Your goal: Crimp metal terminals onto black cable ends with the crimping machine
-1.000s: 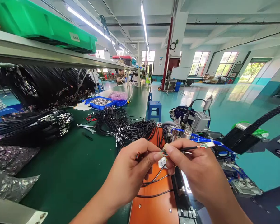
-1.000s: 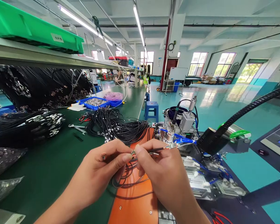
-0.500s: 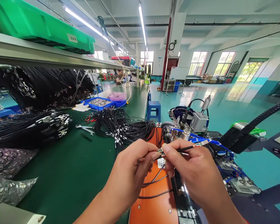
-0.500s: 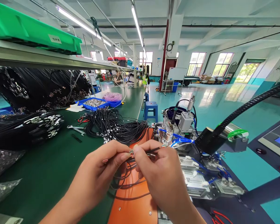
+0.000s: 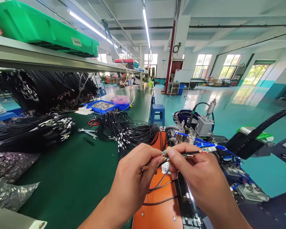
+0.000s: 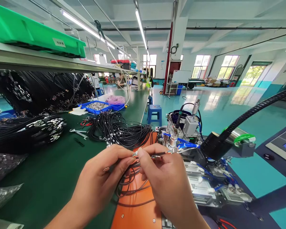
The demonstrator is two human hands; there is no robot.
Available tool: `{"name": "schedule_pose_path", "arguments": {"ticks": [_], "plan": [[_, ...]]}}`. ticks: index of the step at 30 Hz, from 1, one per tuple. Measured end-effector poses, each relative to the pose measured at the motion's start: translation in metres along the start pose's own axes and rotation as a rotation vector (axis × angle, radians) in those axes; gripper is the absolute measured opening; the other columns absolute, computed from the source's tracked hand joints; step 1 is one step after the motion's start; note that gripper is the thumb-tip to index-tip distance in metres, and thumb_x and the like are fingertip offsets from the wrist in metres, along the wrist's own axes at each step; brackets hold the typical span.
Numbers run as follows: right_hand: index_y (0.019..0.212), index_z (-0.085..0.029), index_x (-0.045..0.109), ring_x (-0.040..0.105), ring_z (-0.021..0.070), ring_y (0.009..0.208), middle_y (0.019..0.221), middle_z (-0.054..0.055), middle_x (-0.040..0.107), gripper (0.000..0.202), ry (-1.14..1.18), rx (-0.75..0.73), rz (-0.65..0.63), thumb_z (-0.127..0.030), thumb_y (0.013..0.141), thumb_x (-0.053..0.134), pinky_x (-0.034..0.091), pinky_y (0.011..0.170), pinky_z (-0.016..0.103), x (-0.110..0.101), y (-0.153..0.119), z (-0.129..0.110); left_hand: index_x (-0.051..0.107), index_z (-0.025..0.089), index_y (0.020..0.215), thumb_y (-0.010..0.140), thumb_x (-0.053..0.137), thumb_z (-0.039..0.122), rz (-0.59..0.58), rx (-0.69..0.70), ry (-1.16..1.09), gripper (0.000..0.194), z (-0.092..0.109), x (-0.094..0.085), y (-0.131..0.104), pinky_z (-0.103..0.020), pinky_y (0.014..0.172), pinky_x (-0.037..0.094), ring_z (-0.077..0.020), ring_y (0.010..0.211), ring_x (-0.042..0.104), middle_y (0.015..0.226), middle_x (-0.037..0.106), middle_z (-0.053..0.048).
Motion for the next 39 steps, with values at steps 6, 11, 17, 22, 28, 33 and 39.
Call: {"name": "schedule_pose_path", "arguments": {"ticks": [6, 11, 17, 22, 28, 33, 39], "plan": [[0.076, -0.019, 0.065, 0.057, 0.0095, 0.056, 0.061, -0.002, 0.059, 0.034, -0.020, -0.008, -0.006, -0.049, 0.092, 0.060, 0.045, 0.051, 0.017, 0.002, -0.001, -0.001, 0.065, 0.017, 0.089, 0.092, 0.058, 0.011, 0.021, 0.033, -0.030, 0.009, 0.003, -0.001, 0.000, -0.017, 0.065, 0.044, -0.0060, 0.074, 0.055, 0.081, 0.061, 0.001], [0.080, -0.020, 0.066, 0.059, 0.0103, 0.062, 0.066, -0.001, 0.060, 0.032, -0.034, -0.037, -0.022, -0.048, 0.093, 0.059, 0.047, 0.057, 0.018, 0.004, 0.000, -0.001, 0.066, 0.017, 0.090, 0.091, 0.058, 0.011, 0.023, 0.034, -0.072, 0.010, 0.003, -0.003, -0.002, -0.019, 0.066, 0.044, -0.0069, 0.076, 0.055, 0.083, 0.061, 0.000], [0.083, -0.019, 0.065, 0.058, 0.0112, 0.063, 0.067, 0.000, 0.060, 0.030, -0.008, -0.039, -0.031, -0.046, 0.094, 0.057, 0.047, 0.060, 0.020, 0.003, -0.001, 0.000, 0.065, 0.019, 0.085, 0.096, 0.056, 0.027, -0.072, -0.234, -0.263, 0.016, -0.014, 0.005, -0.001, -0.020, 0.063, 0.040, -0.0078, 0.073, 0.052, 0.080, 0.060, 0.001], [0.080, -0.019, 0.065, 0.056, 0.0109, 0.061, 0.065, -0.001, 0.058, 0.028, 0.008, -0.015, 0.020, -0.044, 0.093, 0.060, 0.046, 0.055, 0.019, 0.005, -0.007, -0.005, 0.057, 0.017, 0.087, 0.095, 0.053, 0.049, -0.195, -0.553, -0.617, 0.033, -0.035, 0.027, -0.011, -0.023, 0.053, 0.033, -0.0097, 0.061, 0.046, 0.070, 0.055, 0.001], [0.081, -0.019, 0.066, 0.054, 0.0110, 0.056, 0.063, 0.000, 0.059, 0.033, -0.017, 0.045, 0.025, -0.050, 0.091, 0.060, 0.043, 0.051, 0.020, 0.004, -0.007, 0.002, 0.059, 0.016, 0.084, 0.096, 0.050, 0.051, -0.223, -0.534, -0.642, 0.038, -0.039, 0.022, -0.006, -0.023, 0.063, 0.038, -0.0110, 0.069, 0.049, 0.077, 0.058, -0.001], [0.082, -0.019, 0.066, 0.060, 0.0141, 0.061, 0.063, 0.002, 0.062, 0.036, -0.055, 0.001, 0.040, -0.053, 0.091, 0.059, 0.046, 0.057, 0.023, -0.002, -0.002, 0.005, 0.062, 0.015, 0.070, 0.096, 0.048, 0.049, -0.098, -0.505, -0.269, 0.045, -0.050, -0.010, 0.004, -0.023, 0.059, 0.034, -0.0102, 0.062, 0.046, 0.065, 0.056, 0.000], [0.091, -0.019, 0.065, 0.062, 0.0142, 0.058, 0.065, 0.002, 0.065, 0.033, 0.062, 0.009, 0.051, -0.052, 0.090, 0.062, 0.051, 0.057, 0.023, -0.003, 0.001, 0.010, 0.057, 0.014, 0.069, 0.072, 0.080, 0.038, -0.245, -0.691, -0.599, 0.034, -0.066, -0.005, -0.006, -0.018, 0.048, 0.026, -0.0055, 0.051, 0.037, 0.056, 0.049, 0.004]]}}
Point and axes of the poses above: each hand's wrist, its own y-axis towards the middle knuckle, its own x-axis out of the palm, z = x × y, the point moved 8 cm from there along y, towards the middle knuckle
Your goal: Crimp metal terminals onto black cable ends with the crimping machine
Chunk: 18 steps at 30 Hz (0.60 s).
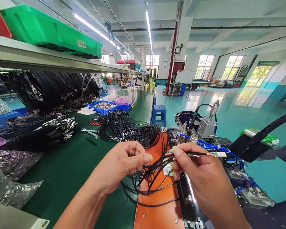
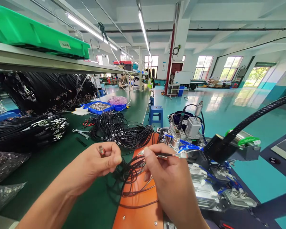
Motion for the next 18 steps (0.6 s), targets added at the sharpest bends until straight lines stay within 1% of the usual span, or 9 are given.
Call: {"name": "schedule_pose_path", "arguments": {"ticks": [2, 4, 5, 7, 10, 13, 15, 18], "plan": [[0.093, -0.018, 0.064, 0.062, 0.0139, 0.055, 0.064, 0.001, 0.064, 0.033, 0.049, 0.001, 0.013, -0.051, 0.090, 0.063, 0.051, 0.055, 0.023, -0.002, 0.002, 0.001, 0.060, 0.013, 0.077, 0.069, 0.083, 0.033, -0.115, -0.024, -0.140, 0.031, -0.004, 0.007, 0.001, -0.018, 0.049, 0.036, -0.0057, 0.051, 0.044, 0.064, 0.055, 0.002], [0.092, -0.017, 0.064, 0.060, 0.0128, 0.051, 0.061, 0.001, 0.063, 0.033, 0.065, 0.000, 0.021, -0.050, 0.089, 0.064, 0.050, 0.052, 0.021, -0.004, 0.004, 0.001, 0.063, 0.013, 0.086, 0.072, 0.081, 0.032, -0.139, -0.008, -0.200, 0.030, -0.005, 0.011, 0.003, -0.020, 0.051, 0.042, -0.0069, 0.052, 0.049, 0.071, 0.060, -0.001], [0.091, -0.017, 0.063, 0.059, 0.0121, 0.050, 0.060, 0.002, 0.063, 0.032, 0.070, 0.002, 0.014, -0.049, 0.089, 0.064, 0.049, 0.051, 0.021, -0.003, 0.005, 0.000, 0.064, 0.013, 0.088, 0.074, 0.080, 0.033, -0.131, 0.003, -0.211, 0.030, -0.006, 0.012, 0.004, -0.020, 0.049, 0.042, -0.0069, 0.051, 0.050, 0.072, 0.062, -0.002], [0.089, -0.017, 0.061, 0.056, 0.0107, 0.046, 0.058, 0.002, 0.062, 0.033, 0.089, 0.017, -0.011, -0.049, 0.089, 0.064, 0.046, 0.046, 0.019, -0.001, 0.007, 0.000, 0.063, 0.012, 0.089, 0.078, 0.077, 0.035, -0.118, 0.022, -0.207, 0.029, -0.006, 0.018, 0.006, -0.017, 0.043, 0.035, -0.0046, 0.045, 0.045, 0.070, 0.062, -0.002], [0.090, -0.017, 0.058, 0.050, 0.0092, 0.041, 0.053, 0.000, 0.059, 0.033, 0.137, 0.042, -0.043, -0.049, 0.088, 0.066, 0.039, 0.039, 0.017, 0.004, 0.011, 0.000, 0.063, 0.010, 0.082, 0.085, 0.070, 0.041, -0.166, 0.033, -0.148, 0.031, -0.005, 0.031, 0.004, -0.015, 0.041, 0.026, -0.0019, 0.044, 0.041, 0.070, 0.062, -0.002], [0.097, -0.017, 0.060, 0.047, 0.0086, 0.039, 0.051, -0.002, 0.057, 0.034, 0.123, 0.032, -0.051, -0.049, 0.087, 0.067, 0.037, 0.037, 0.017, 0.005, 0.014, -0.002, 0.065, 0.010, 0.080, 0.089, 0.064, 0.045, -0.198, 0.034, -0.094, 0.036, -0.003, 0.037, 0.002, -0.014, 0.042, 0.024, -0.0012, 0.047, 0.038, 0.070, 0.061, -0.002], [0.102, -0.016, 0.063, 0.048, 0.0090, 0.040, 0.051, -0.001, 0.057, 0.038, 0.081, 0.029, -0.045, -0.051, 0.087, 0.067, 0.037, 0.038, 0.018, 0.004, 0.014, -0.005, 0.065, 0.011, 0.079, 0.089, 0.064, 0.045, -0.194, 0.031, -0.082, 0.036, -0.003, 0.037, 0.000, -0.014, 0.042, 0.024, -0.0011, 0.047, 0.036, 0.068, 0.060, -0.001], [0.105, -0.014, 0.066, 0.049, 0.0102, 0.042, 0.053, 0.001, 0.059, 0.044, 0.044, 0.083, -0.067, -0.053, 0.085, 0.068, 0.038, 0.040, 0.020, 0.004, 0.013, -0.007, 0.064, 0.012, 0.078, 0.089, 0.064, 0.047, -0.180, 0.015, -0.063, 0.037, -0.003, 0.035, 0.000, -0.014, 0.042, 0.024, -0.0015, 0.046, 0.035, 0.065, 0.058, 0.001]]}}
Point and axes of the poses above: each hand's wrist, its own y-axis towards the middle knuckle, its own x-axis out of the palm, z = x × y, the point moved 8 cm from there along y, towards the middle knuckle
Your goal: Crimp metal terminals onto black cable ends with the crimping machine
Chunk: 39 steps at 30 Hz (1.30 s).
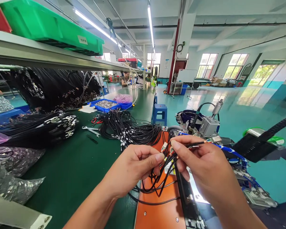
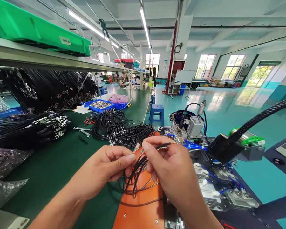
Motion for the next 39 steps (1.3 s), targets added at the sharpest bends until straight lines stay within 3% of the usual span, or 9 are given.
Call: {"name": "schedule_pose_path", "arguments": {"ticks": [7, 10, 14, 20, 26, 34, 39], "plan": [[0.102, -0.013, 0.068, 0.050, 0.0119, 0.044, 0.054, 0.001, 0.057, 0.046, -0.063, 0.051, -0.105, -0.056, 0.084, 0.067, 0.039, 0.044, 0.024, 0.007, -0.001, -0.002, 0.063, 0.013, 0.077, 0.087, 0.066, 0.044, 0.013, 0.035, 0.046, 0.033, 0.003, 0.000, 0.000, -0.016, 0.044, 0.025, -0.0032, 0.049, 0.035, 0.062, 0.057, 0.001], [0.105, -0.014, 0.068, 0.050, 0.0119, 0.045, 0.053, 0.001, 0.057, 0.047, -0.078, 0.063, -0.123, -0.056, 0.085, 0.065, 0.039, 0.044, 0.024, 0.008, -0.003, 0.001, 0.064, 0.013, 0.076, 0.087, 0.068, 0.037, 0.018, 0.088, 0.035, 0.027, 0.007, 0.000, 0.000, -0.017, 0.052, 0.032, -0.0047, 0.056, 0.043, 0.064, 0.059, 0.001], [0.101, -0.016, 0.067, 0.048, 0.0104, 0.045, 0.052, -0.001, 0.055, 0.044, -0.068, 0.078, -0.110, -0.056, 0.085, 0.067, 0.036, 0.043, 0.022, 0.008, -0.006, 0.001, 0.065, 0.012, 0.077, 0.085, 0.070, 0.036, 0.038, 0.099, 0.043, 0.026, 0.006, 0.000, -0.001, -0.021, 0.058, 0.035, -0.0084, 0.064, 0.048, 0.069, 0.060, -0.001], [0.097, -0.017, 0.068, 0.046, 0.0094, 0.047, 0.053, -0.001, 0.054, 0.040, -0.060, 0.087, -0.090, -0.056, 0.085, 0.067, 0.035, 0.044, 0.021, 0.007, -0.006, 0.002, 0.063, 0.011, 0.077, 0.085, 0.071, 0.037, 0.064, 0.106, 0.070, 0.027, 0.009, -0.001, -0.002, -0.021, 0.055, 0.030, -0.0072, 0.062, 0.041, 0.067, 0.053, 0.001], [0.093, -0.016, 0.067, 0.044, 0.0082, 0.044, 0.052, -0.001, 0.053, 0.044, -0.053, 0.082, -0.037, -0.059, 0.082, 0.068, 0.030, 0.041, 0.020, 0.004, -0.006, 0.003, 0.064, 0.014, 0.095, 0.087, 0.069, 0.036, 0.060, 0.127, -0.010, 0.024, 0.011, 0.003, -0.001, -0.022, 0.060, 0.035, -0.0082, 0.067, 0.044, 0.074, 0.055, 0.001], [0.091, -0.016, 0.067, 0.045, 0.0088, 0.044, 0.048, -0.001, 0.053, 0.045, -0.077, 0.086, -0.021, -0.060, 0.082, 0.067, 0.031, 0.041, 0.019, 0.004, -0.007, 0.002, 0.074, 0.017, 0.101, 0.088, 0.067, 0.042, 0.139, 0.143, 0.006, 0.029, 0.006, 0.000, 0.001, -0.024, 0.065, 0.037, -0.0107, 0.071, 0.047, 0.077, 0.061, -0.003], [0.092, -0.016, 0.067, 0.045, 0.0096, 0.043, 0.050, 0.000, 0.053, 0.048, -0.059, 0.091, -0.028, -0.063, 0.081, 0.067, 0.032, 0.040, 0.020, 0.006, -0.005, 0.003, 0.076, 0.018, 0.099, 0.088, 0.066, 0.043, 0.163, 0.156, 0.006, 0.029, 0.003, -0.001, 0.002, -0.023, 0.061, 0.033, -0.0095, 0.068, 0.043, 0.074, 0.058, -0.002]]}}
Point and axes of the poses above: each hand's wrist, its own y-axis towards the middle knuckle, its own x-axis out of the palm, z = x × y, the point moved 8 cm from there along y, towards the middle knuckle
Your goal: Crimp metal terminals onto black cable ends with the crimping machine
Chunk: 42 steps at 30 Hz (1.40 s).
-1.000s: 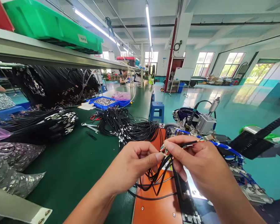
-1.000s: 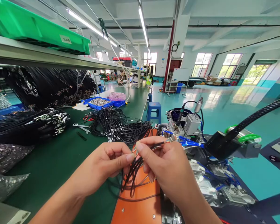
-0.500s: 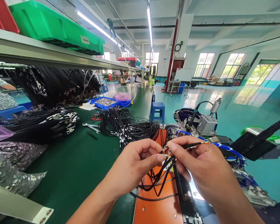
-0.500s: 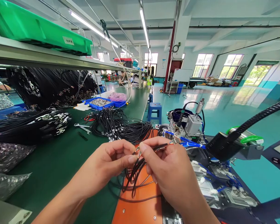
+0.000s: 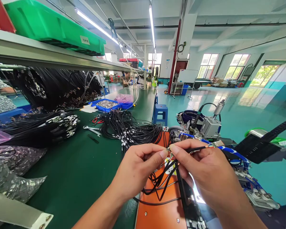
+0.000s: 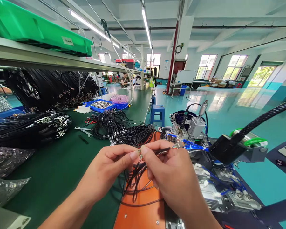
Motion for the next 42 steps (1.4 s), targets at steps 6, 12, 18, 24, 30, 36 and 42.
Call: {"name": "schedule_pose_path", "arguments": {"ticks": [6, 12, 18, 24, 30, 36, 42], "plan": [[0.095, -0.017, 0.067, 0.047, 0.0108, 0.043, 0.050, -0.001, 0.053, 0.047, 0.004, -0.024, 0.002, -0.062, 0.080, 0.068, 0.034, 0.040, 0.021, -0.001, 0.002, 0.006, 0.074, 0.016, 0.090, 0.087, 0.067, 0.044, 0.025, -0.005, -0.008, 0.030, -0.001, -0.002, 0.001, -0.022, 0.058, 0.030, -0.0081, 0.065, 0.041, 0.068, 0.052, 0.000], [0.093, -0.018, 0.067, 0.046, 0.0098, 0.040, 0.050, -0.001, 0.054, 0.043, 0.025, -0.072, 0.004, -0.060, 0.082, 0.068, 0.034, 0.037, 0.020, -0.001, 0.006, 0.010, 0.070, 0.013, 0.092, 0.080, 0.076, 0.035, -0.112, -0.044, -0.140, 0.025, 0.001, 0.008, 0.003, -0.021, 0.062, 0.037, -0.0082, 0.067, 0.049, 0.076, 0.061, -0.001], [0.088, -0.017, 0.068, 0.048, 0.0092, 0.042, 0.052, 0.000, 0.056, 0.037, 0.104, -0.110, -0.045, -0.054, 0.088, 0.064, 0.038, 0.041, 0.019, 0.001, 0.007, 0.009, 0.063, 0.012, 0.082, 0.079, 0.077, 0.030, -0.154, -0.084, -0.206, 0.023, -0.004, 0.014, 0.002, -0.022, 0.064, 0.042, -0.0094, 0.068, 0.057, 0.078, 0.066, -0.003], [0.084, -0.017, 0.067, 0.050, 0.0070, 0.042, 0.057, -0.001, 0.059, 0.032, 0.198, -0.147, -0.076, -0.047, 0.093, 0.061, 0.039, 0.043, 0.018, 0.004, 0.010, 0.005, 0.065, 0.013, 0.088, 0.078, 0.078, 0.026, -0.142, -0.091, -0.259, 0.022, -0.004, 0.015, 0.002, -0.025, 0.073, 0.046, -0.0120, 0.076, 0.060, 0.083, 0.068, -0.004], [0.082, -0.017, 0.063, 0.051, 0.0068, 0.042, 0.054, -0.002, 0.058, 0.033, 0.253, -0.125, -0.101, -0.049, 0.091, 0.063, 0.038, 0.042, 0.017, 0.009, 0.013, 0.004, 0.063, 0.012, 0.088, 0.082, 0.073, 0.024, -0.162, -0.074, -0.235, 0.017, -0.002, 0.017, 0.002, -0.029, 0.075, 0.047, -0.0141, 0.077, 0.061, 0.086, 0.067, -0.006], [0.099, -0.018, 0.065, 0.053, 0.0064, 0.048, 0.064, -0.001, 0.061, 0.030, 0.336, -0.125, -0.176, -0.047, 0.093, 0.062, 0.043, 0.048, 0.018, 0.012, 0.012, 0.002, 0.064, 0.013, 0.095, 0.086, 0.069, 0.029, -0.152, -0.034, -0.122, 0.020, -0.001, 0.013, 0.004, -0.031, 0.080, 0.046, -0.0167, 0.083, 0.060, 0.089, 0.065, -0.007], [0.119, -0.017, 0.062, 0.060, 0.0084, 0.066, 0.076, 0.001, 0.064, 0.037, 0.428, -0.140, -0.185, -0.035, 0.088, 0.071, 0.051, 0.061, 0.018, 0.013, 0.012, 0.003, 0.066, 0.015, 0.095, 0.093, 0.059, 0.027, -0.130, 0.054, -0.122, 0.014, 0.011, 0.012, 0.004, -0.027, 0.083, 0.047, -0.0133, 0.085, 0.058, 0.091, 0.066, -0.004]]}}
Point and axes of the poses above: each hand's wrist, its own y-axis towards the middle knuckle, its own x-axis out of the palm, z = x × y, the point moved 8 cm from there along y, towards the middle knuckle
